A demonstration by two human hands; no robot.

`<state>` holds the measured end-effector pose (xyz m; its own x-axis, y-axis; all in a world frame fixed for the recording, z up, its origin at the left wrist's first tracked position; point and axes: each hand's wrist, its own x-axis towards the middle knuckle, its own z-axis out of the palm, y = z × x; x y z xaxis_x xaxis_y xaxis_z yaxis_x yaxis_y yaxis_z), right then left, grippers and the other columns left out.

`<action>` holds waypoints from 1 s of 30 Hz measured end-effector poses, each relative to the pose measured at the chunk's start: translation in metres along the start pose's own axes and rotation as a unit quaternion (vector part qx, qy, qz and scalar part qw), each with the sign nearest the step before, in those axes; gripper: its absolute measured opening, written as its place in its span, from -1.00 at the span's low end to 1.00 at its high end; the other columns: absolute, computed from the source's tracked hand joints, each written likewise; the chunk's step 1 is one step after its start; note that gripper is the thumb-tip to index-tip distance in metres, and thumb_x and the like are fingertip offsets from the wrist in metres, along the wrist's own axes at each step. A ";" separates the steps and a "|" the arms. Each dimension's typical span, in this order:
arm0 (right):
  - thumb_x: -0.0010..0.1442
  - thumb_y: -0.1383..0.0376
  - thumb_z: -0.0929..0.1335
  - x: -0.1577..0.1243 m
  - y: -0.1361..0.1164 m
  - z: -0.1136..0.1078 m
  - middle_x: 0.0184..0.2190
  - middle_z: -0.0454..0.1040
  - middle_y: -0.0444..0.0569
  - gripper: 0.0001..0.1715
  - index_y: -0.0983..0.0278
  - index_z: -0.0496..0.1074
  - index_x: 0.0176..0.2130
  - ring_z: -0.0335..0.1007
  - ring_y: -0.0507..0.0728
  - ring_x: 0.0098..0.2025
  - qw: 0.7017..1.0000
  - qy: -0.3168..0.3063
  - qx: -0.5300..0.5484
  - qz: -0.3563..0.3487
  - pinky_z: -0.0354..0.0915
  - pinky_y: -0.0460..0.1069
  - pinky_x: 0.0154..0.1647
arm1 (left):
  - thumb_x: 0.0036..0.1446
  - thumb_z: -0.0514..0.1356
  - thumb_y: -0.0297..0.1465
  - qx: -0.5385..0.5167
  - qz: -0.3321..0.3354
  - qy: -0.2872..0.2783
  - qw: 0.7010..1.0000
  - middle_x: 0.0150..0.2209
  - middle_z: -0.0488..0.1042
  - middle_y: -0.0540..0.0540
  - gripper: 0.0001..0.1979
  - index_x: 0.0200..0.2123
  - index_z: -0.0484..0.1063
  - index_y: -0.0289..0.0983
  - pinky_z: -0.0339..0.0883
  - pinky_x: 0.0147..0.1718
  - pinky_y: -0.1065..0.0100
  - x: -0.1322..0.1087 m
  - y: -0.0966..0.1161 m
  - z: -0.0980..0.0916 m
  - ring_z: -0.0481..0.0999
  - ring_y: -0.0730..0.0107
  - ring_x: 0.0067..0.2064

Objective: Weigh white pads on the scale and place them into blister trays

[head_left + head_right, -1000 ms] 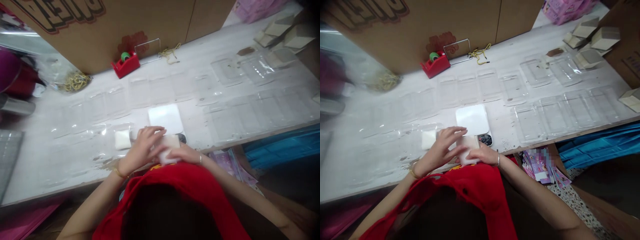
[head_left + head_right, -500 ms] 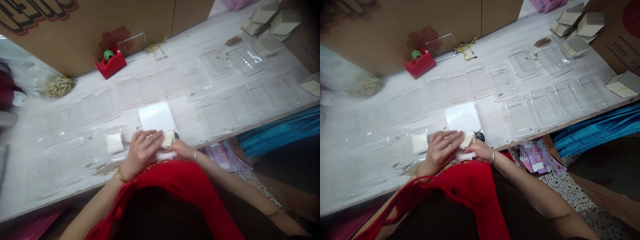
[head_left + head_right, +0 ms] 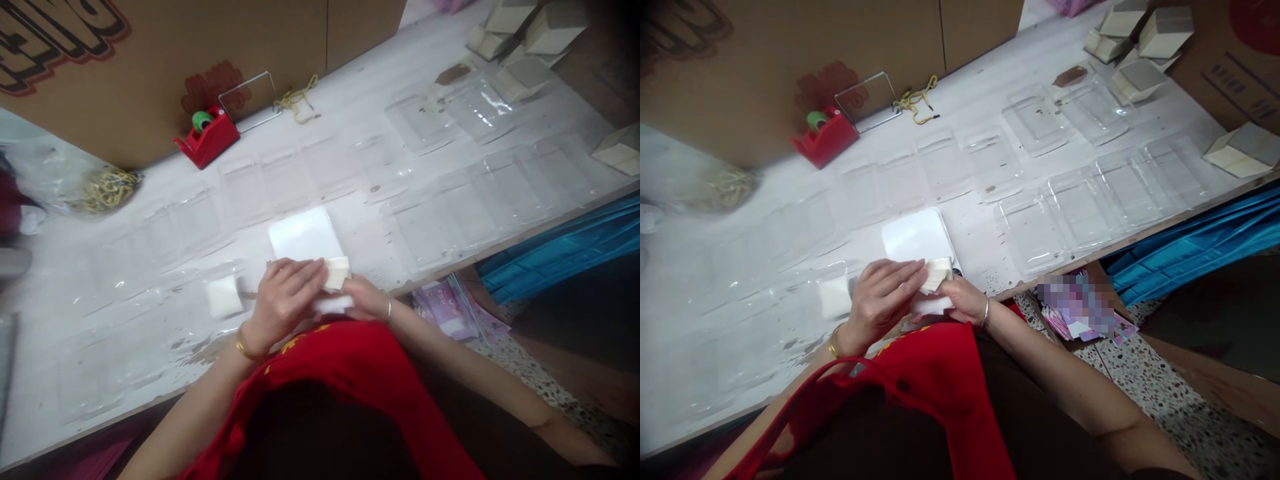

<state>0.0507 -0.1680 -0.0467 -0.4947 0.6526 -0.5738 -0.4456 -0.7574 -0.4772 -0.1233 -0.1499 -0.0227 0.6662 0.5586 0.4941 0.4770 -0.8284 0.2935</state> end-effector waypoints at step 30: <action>0.05 0.38 0.40 -0.044 -0.016 -0.052 -0.17 0.46 0.02 -0.35 0.22 0.32 0.15 0.54 0.27 -0.17 0.993 -0.081 0.000 -0.085 0.44 0.06 -0.29 | 0.22 0.21 -0.28 -0.009 -0.224 -0.121 0.967 -0.07 0.50 -0.20 -0.68 0.01 0.47 -0.29 0.33 -0.07 0.12 0.025 -0.098 0.006 0.47 0.18 -0.08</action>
<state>0.1180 -0.1858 -0.0486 -0.5257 0.7660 -0.3700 -0.5336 -0.6357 -0.5578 -0.1496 -0.0546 -0.0437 0.5112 0.8526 0.1086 0.7399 -0.5008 0.4492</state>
